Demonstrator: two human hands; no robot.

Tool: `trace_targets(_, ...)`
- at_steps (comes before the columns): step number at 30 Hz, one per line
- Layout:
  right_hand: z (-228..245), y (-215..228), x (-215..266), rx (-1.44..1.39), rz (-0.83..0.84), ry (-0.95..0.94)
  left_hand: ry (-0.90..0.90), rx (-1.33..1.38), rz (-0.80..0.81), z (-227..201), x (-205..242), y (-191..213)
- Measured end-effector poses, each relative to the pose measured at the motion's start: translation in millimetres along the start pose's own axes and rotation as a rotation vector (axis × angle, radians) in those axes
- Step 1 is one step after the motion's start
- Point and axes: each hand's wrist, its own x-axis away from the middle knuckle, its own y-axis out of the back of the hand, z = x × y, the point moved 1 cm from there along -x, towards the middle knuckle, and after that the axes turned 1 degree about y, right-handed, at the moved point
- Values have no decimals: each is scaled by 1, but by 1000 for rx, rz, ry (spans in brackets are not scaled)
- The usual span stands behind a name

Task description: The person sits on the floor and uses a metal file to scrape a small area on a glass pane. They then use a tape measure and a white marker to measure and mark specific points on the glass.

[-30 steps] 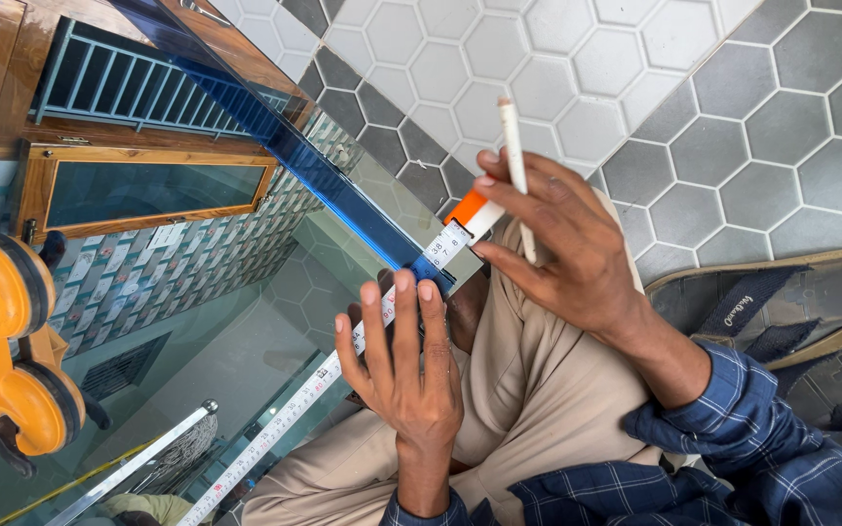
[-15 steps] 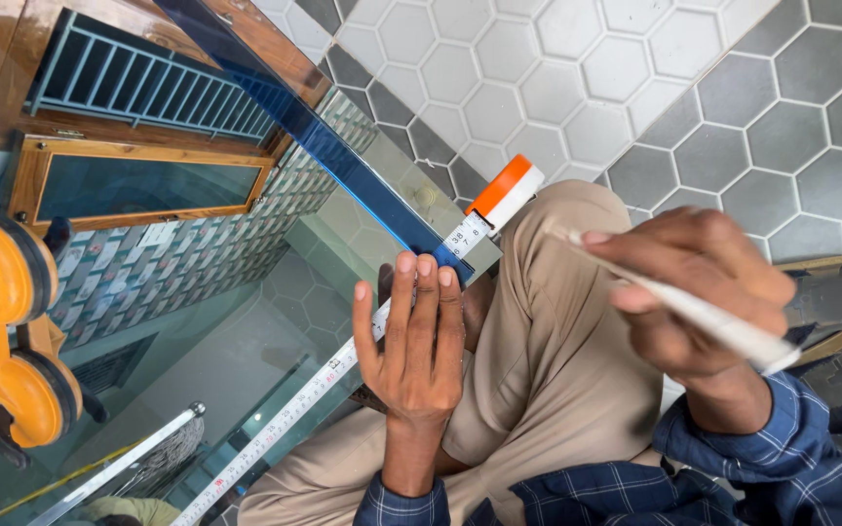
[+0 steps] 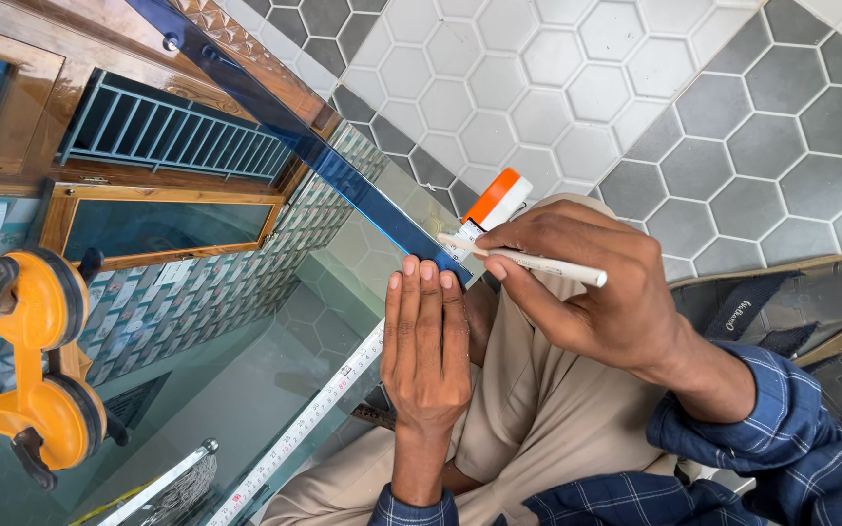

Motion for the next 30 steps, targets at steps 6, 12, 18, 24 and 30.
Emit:
trace_targets(6, 1, -3, 3, -28, 0, -64, -13, 13, 12, 2, 1, 0)
trace_targets(12, 1, -6, 6, -31, -21, -98, -12, 33, 2, 4, 2, 0)
trace_targets(18, -2, -8, 9, -52, -31, -104, -7, 16, 1, 3, 3, -1)
trace_targets(24, -4, -8, 12, -47, -22, -81, 16, -17, -18, -1, 5, -2)
trace_targets(30, -5, -8, 12, -48, -2, -162, 12, 11, -10, 2, 7, -5)
